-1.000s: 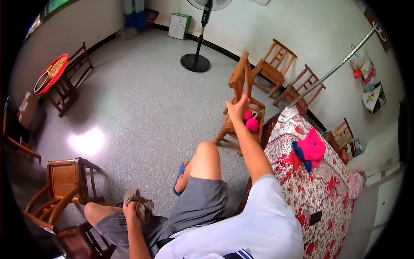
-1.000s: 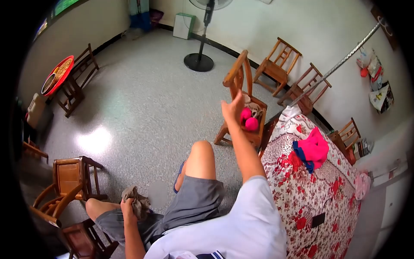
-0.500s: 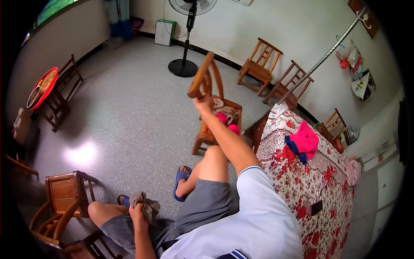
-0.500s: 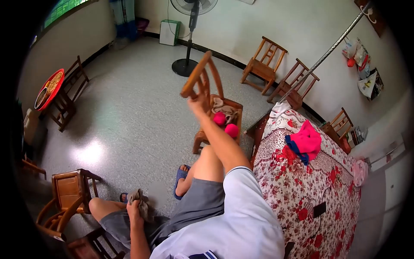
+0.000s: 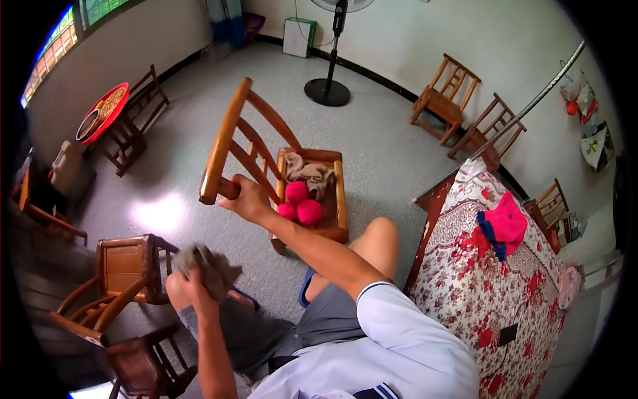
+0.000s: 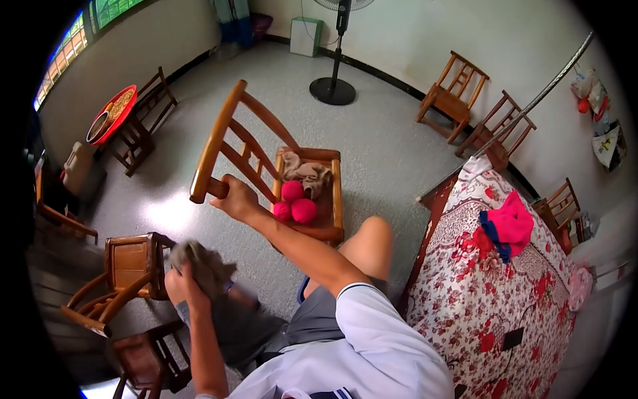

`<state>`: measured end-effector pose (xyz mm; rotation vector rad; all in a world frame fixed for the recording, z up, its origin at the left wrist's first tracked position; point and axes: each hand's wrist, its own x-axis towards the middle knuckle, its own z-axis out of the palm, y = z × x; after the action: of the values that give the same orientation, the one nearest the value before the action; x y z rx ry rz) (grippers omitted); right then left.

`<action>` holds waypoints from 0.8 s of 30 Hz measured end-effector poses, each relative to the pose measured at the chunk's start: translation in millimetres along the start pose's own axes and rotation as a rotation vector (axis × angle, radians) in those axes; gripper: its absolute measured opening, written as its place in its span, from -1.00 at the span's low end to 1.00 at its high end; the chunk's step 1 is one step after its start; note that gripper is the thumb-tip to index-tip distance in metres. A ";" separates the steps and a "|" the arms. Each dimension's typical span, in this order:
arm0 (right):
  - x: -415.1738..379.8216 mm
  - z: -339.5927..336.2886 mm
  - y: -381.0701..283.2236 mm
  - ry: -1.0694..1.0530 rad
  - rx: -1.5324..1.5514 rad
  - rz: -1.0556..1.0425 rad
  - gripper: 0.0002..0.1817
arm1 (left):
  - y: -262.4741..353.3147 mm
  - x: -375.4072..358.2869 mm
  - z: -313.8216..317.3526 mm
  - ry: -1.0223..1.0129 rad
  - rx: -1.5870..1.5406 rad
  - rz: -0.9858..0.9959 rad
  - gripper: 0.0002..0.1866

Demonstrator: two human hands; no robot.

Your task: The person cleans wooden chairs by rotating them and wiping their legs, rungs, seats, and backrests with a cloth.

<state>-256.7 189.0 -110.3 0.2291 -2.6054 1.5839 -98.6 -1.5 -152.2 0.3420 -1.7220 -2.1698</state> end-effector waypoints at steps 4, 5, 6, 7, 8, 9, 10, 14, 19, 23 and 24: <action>-39.0 14.8 3.5 0.130 0.184 -0.221 -0.57 | 38.1 52.6 15.3 -0.034 -0.071 0.014 -0.51; -48.7 13.3 11.2 0.244 0.195 -0.358 -0.57 | 20.2 70.1 10.3 -0.070 -0.143 0.013 -0.51; -60.4 8.6 26.4 0.287 0.121 -0.359 -0.56 | 1.0 80.4 10.3 -0.036 -0.212 0.016 -0.51; -70.1 0.2 47.8 0.324 0.045 -0.357 -0.55 | -27.1 87.2 2.6 -0.016 -0.176 0.021 -0.54; -73.2 -10.5 70.3 0.409 -0.134 -0.320 -0.52 | -38.6 85.6 1.8 0.052 -0.237 -0.124 -0.58; -76.8 -21.0 93.9 0.490 -0.315 -0.281 -0.49 | -45.7 81.4 3.4 0.121 -0.298 -0.271 -0.61; -78.2 -31.6 116.6 0.506 -0.428 -0.183 -0.45 | -39.6 78.0 8.7 0.091 -0.384 -0.405 -0.65; -67.2 -60.7 190.5 0.264 -0.372 0.047 -0.32 | -34.2 75.5 15.4 0.031 -0.320 -0.467 -0.71; -59.8 -60.7 185.4 0.196 -0.275 0.135 -0.34 | -42.0 78.3 22.3 0.065 -0.259 -0.482 -0.69; -74.7 -78.9 179.6 0.342 0.612 0.392 -0.42 | -42.2 78.5 20.6 -0.018 -0.277 -0.487 -0.66; -82.4 -93.1 158.0 0.361 1.020 0.493 -0.47 | -44.6 81.2 15.9 0.016 -0.214 -0.511 -0.66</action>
<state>-203.0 350.1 -217.9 -0.6302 -1.4453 2.6633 -184.1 -12.0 -189.7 0.8117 -1.4889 -2.6631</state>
